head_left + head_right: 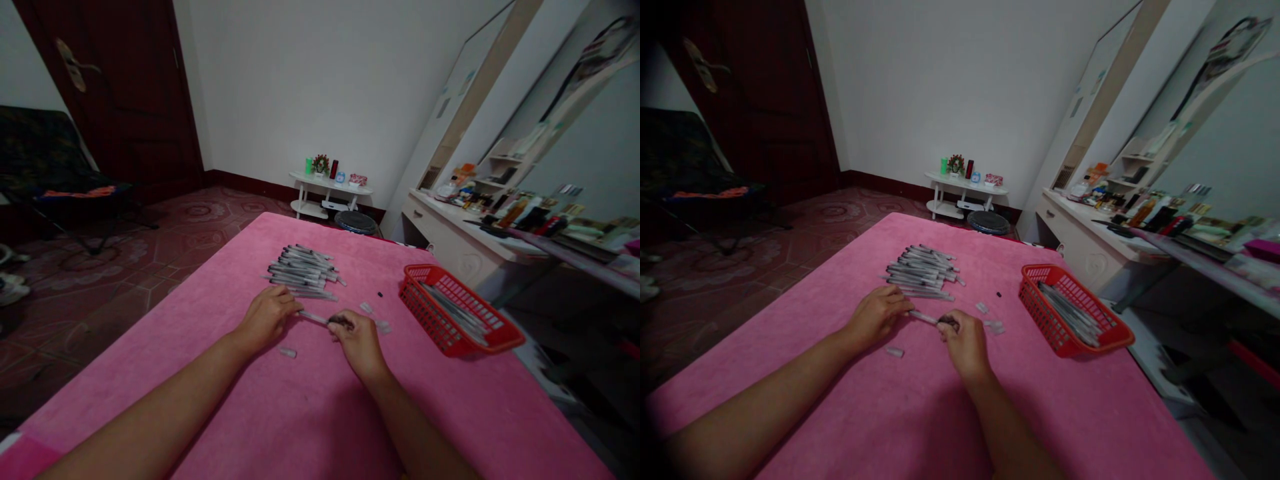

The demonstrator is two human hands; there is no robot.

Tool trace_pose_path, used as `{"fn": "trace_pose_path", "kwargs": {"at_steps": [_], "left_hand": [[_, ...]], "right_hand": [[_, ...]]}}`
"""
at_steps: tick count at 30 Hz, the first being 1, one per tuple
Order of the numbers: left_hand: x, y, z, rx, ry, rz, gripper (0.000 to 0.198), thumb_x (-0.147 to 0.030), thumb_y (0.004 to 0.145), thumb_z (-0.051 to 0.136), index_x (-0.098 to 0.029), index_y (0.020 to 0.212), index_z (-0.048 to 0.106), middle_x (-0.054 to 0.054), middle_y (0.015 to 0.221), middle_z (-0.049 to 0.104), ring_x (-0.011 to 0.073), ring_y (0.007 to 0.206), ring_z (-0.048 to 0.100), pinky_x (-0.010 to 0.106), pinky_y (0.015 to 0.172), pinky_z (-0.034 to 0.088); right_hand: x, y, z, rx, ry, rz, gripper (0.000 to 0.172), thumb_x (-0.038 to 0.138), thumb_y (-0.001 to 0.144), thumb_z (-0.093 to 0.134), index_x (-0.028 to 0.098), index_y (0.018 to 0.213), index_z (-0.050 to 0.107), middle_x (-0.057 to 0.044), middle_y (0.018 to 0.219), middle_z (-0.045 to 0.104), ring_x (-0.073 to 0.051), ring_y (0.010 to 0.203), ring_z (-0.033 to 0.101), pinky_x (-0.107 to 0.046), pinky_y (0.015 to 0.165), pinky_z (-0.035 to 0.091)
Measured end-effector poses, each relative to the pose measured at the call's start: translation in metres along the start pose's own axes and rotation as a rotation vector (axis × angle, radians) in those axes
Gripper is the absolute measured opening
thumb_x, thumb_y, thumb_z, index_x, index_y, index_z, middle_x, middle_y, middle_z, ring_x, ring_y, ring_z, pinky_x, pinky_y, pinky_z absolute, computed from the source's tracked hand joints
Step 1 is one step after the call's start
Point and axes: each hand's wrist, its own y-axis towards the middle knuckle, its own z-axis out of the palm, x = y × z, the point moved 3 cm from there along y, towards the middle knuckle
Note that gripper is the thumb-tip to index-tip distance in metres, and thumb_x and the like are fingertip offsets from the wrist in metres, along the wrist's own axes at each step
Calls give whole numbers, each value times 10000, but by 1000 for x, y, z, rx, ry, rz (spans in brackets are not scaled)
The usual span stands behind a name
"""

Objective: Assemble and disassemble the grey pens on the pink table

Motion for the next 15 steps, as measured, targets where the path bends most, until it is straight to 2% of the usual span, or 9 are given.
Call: {"fn": "trace_pose_path", "kwargs": {"at_steps": [7,15], "left_hand": [[-3,3,-5,28,5,3,177,-87,786,545,-204,863,654,43,796,674,204,820,532,346,746,357],[0,3,0,20,-52,-22,161,-111,819,509,-189,766,639,44,727,664,196,772,562,359,804,360]], "right_hand": [[17,0,-8,-10,-296,-264,185,145,801,513,190,771,690,-40,739,672,-172,681,606,-276,654,460],[22,-2,-12,-38,-345,-437,216,144,851,475,196,834,684,-50,786,687,-178,718,633,-283,684,475]]}}
